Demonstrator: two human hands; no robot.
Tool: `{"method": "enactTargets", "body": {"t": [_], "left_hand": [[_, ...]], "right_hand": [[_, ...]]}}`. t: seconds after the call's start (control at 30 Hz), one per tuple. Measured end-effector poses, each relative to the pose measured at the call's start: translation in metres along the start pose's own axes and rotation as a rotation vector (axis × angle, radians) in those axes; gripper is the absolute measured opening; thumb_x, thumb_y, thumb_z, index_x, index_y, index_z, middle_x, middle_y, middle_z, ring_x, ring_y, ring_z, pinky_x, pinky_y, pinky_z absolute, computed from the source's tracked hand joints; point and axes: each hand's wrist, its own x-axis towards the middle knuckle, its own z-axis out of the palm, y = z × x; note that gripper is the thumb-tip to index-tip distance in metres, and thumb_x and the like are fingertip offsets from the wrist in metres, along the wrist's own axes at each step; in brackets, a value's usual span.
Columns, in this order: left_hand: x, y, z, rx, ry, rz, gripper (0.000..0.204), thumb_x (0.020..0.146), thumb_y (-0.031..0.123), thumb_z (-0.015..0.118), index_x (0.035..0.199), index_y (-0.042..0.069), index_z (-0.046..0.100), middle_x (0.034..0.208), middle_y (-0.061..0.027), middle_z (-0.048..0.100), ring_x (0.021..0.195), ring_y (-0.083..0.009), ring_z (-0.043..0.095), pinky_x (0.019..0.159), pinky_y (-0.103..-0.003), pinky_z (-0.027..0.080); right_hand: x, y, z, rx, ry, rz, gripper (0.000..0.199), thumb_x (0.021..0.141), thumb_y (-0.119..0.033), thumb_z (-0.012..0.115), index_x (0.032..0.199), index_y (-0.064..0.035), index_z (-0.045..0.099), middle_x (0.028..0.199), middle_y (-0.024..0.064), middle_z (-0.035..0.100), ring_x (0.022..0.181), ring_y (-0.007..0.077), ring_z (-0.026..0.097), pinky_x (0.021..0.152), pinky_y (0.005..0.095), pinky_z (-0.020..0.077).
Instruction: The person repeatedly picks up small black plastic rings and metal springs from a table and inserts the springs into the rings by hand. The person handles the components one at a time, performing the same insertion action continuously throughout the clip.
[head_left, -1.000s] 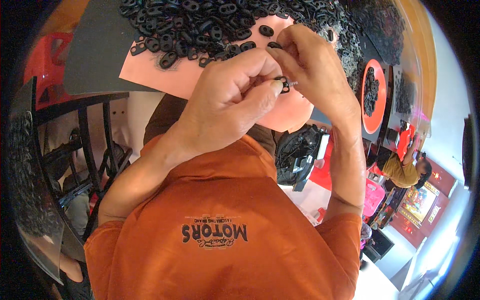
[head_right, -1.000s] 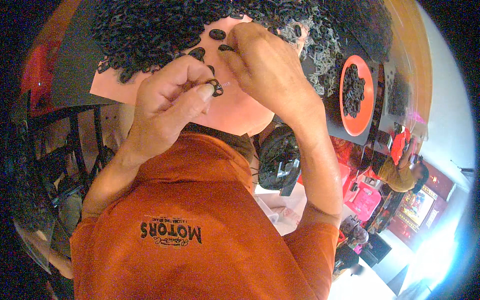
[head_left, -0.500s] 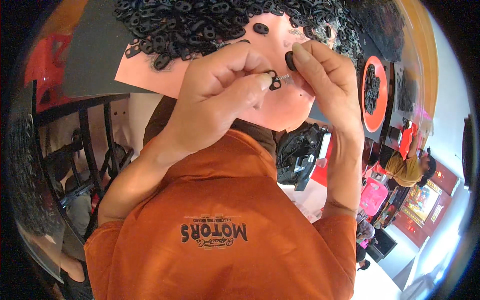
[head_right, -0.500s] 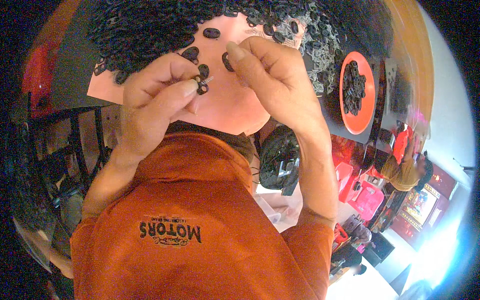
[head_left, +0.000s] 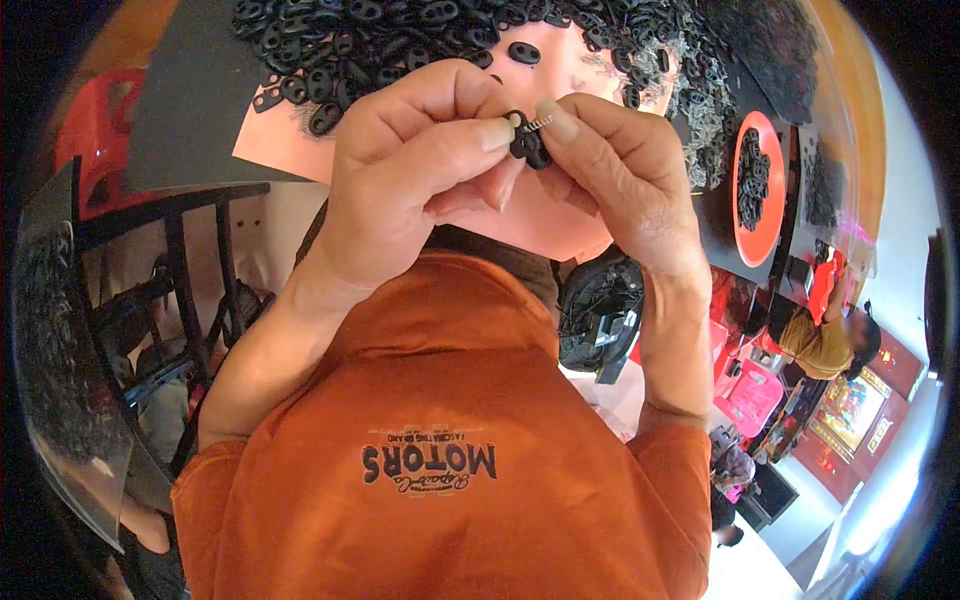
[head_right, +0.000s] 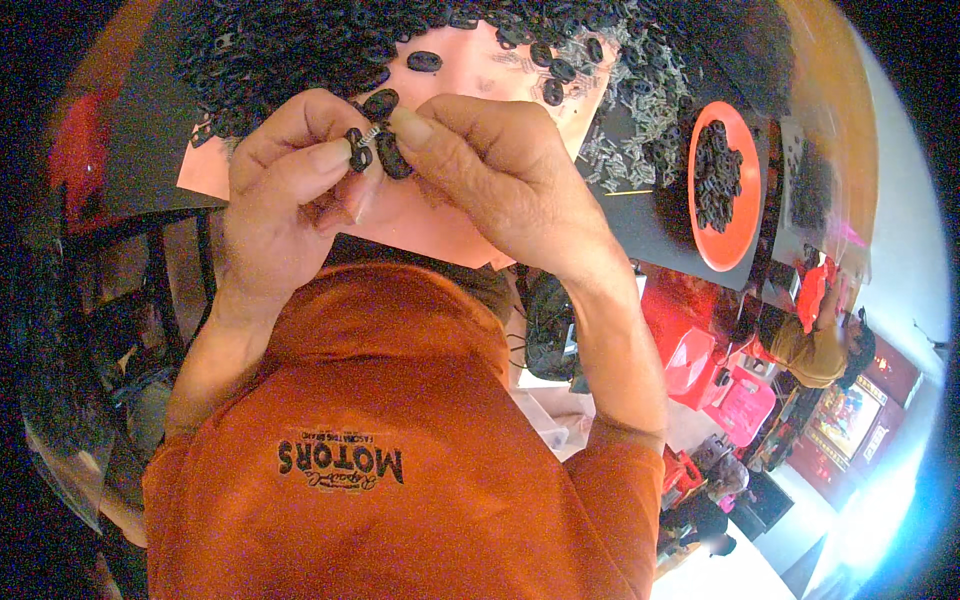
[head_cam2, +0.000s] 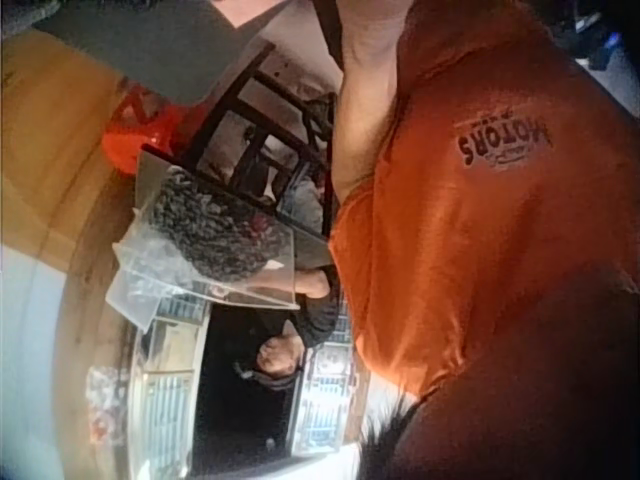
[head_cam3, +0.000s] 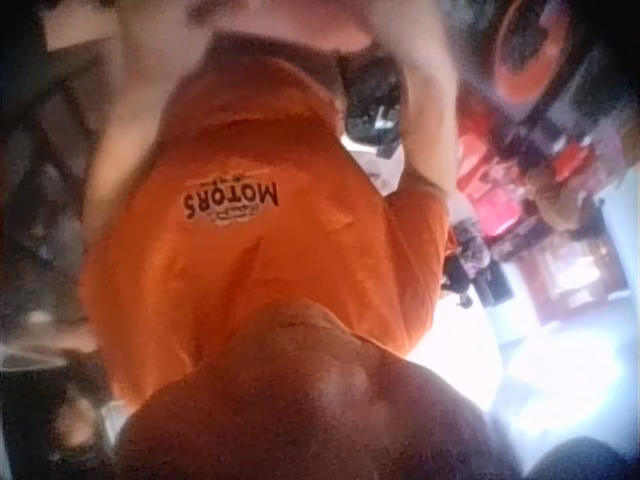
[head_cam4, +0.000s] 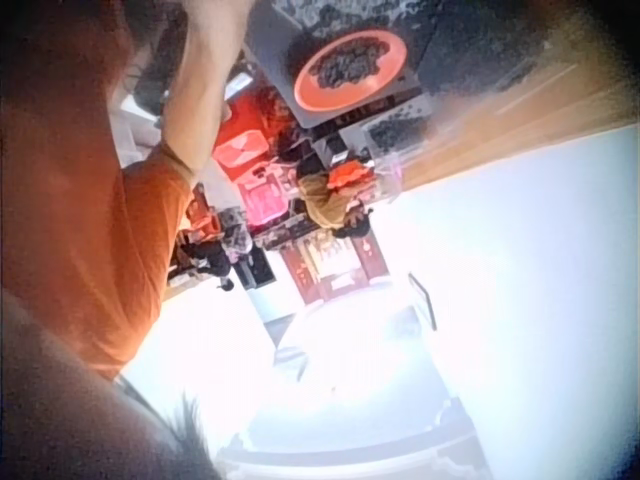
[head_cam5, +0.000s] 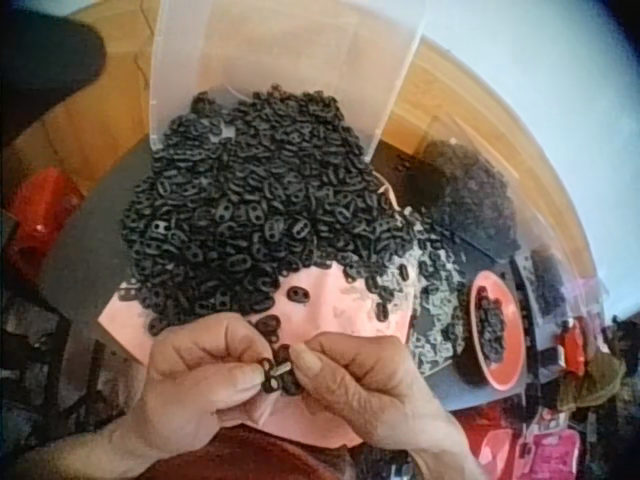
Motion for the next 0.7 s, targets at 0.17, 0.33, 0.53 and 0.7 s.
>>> {"method": "enactTargets", "body": {"t": [0.17,0.33,0.53,0.7], "left_hand": [[0.001,-0.002,-0.001,-0.090,-0.007,0.034,0.011,0.086,0.010,0.051,0.086,0.000,0.055,0.063,-0.0031,0.053,0.047,-0.0016,0.035,0.041,-0.016,0.024],[0.002,-0.001,-0.001,-0.093,0.021,0.033,0.011,0.086,0.010,0.051,0.086,0.000,0.055,0.062,-0.0035,0.053,0.047,-0.0022,0.035,0.041,-0.017,0.025],[0.003,0.003,0.000,-0.009,0.056,-0.011,0.019,0.086,0.020,0.049,0.088,0.001,0.052,0.059,-0.0043,0.051,0.047,-0.0057,0.038,0.040,-0.018,0.026],[0.003,0.003,0.001,-0.043,0.076,-0.002,0.020,0.086,0.020,0.049,0.089,0.000,0.052,0.059,-0.0047,0.051,0.046,-0.0062,0.037,0.039,-0.019,0.025]], "right_hand": [[0.001,0.004,0.003,-0.022,0.018,-0.056,0.027,0.093,-0.020,0.051,0.077,0.0000,0.059,0.062,-0.0033,0.048,0.057,0.0038,0.041,0.049,0.0214,0.0350],[0.005,0.009,0.011,0.070,0.101,-0.123,0.016,0.091,-0.014,0.054,0.087,0.0010,0.058,0.071,-0.0011,0.054,0.064,0.0039,0.048,0.055,0.0192,0.0400],[0.005,0.015,0.014,0.270,0.128,-0.237,0.015,0.088,-0.004,0.055,0.102,0.0041,0.054,0.086,0.0034,0.059,0.076,0.0072,0.055,0.067,0.0198,0.0457],[0.000,0.021,0.011,0.283,0.034,-0.361,0.025,0.086,0.001,0.056,0.110,0.0059,0.053,0.092,0.0064,0.060,0.082,0.0094,0.057,0.073,0.0210,0.0467]]}}
